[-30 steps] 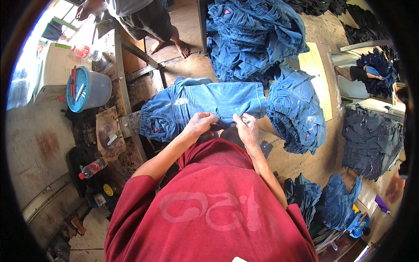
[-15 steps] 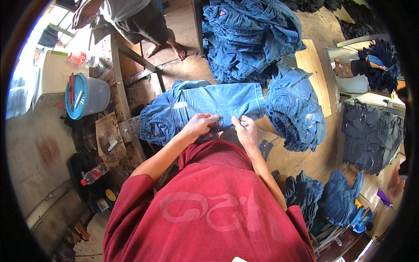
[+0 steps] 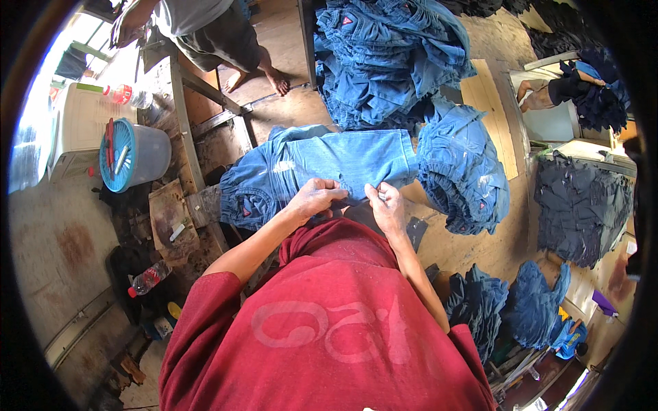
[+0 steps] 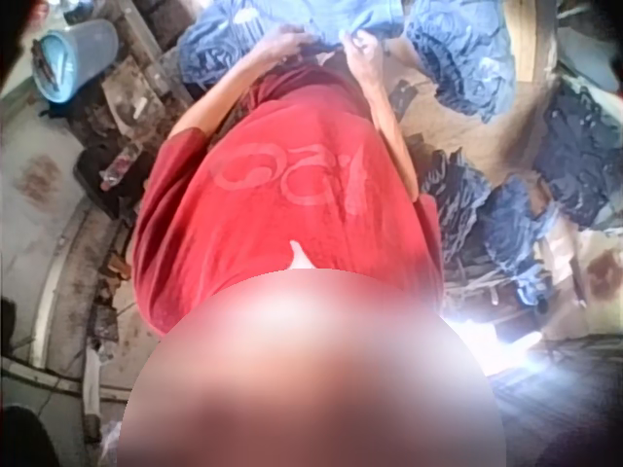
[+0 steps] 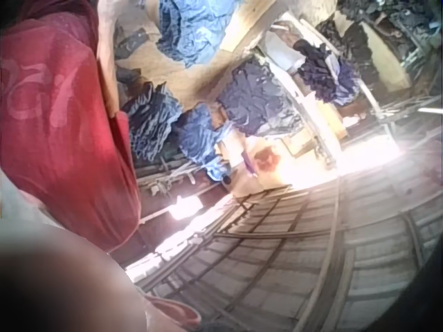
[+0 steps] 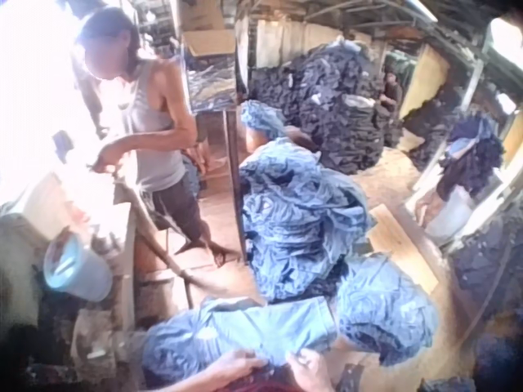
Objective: The person repeatedly sews small metal pieces onto the hem of denim shorts using a needle and thread. They pick up a pair of shorts, stitch along the edge, and place the finished item on a growing pile. The process is repeated multiple times with different pairs of shorts.
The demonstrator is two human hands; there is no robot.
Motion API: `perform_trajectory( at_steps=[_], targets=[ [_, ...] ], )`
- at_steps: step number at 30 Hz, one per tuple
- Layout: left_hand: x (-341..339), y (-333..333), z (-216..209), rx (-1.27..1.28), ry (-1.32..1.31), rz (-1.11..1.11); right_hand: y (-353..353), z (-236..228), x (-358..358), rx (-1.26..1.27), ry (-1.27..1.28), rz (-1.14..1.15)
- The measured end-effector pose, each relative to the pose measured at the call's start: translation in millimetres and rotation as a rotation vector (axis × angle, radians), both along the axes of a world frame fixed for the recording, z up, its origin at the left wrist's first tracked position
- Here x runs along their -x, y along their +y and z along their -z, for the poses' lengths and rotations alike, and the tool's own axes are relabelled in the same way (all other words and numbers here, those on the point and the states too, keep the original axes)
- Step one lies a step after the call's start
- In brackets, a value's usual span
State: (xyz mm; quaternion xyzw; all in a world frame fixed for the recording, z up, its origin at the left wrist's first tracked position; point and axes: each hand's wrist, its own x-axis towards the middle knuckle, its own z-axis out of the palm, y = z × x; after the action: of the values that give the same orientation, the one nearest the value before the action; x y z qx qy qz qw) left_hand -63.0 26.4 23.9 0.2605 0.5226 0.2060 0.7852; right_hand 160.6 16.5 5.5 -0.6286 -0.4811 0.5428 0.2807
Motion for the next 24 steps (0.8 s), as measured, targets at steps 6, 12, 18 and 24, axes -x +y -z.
perform_trajectory(
  at_steps=[6,12,18,24],
  targets=[
    [5,-8,8,0.126,-0.016,-0.118,0,-7,-3,0.008,-0.069,0.008],
    [23,14,-7,-0.131,0.045,0.175,1,-18,-8,-0.110,-0.214,0.040],
    [39,38,-22,-0.375,0.050,0.475,0,-63,-16,-0.257,-0.358,-0.215],
    [46,25,7,-0.079,-0.295,0.245,11,-84,23,-0.343,-0.432,-0.293]
  ],
)
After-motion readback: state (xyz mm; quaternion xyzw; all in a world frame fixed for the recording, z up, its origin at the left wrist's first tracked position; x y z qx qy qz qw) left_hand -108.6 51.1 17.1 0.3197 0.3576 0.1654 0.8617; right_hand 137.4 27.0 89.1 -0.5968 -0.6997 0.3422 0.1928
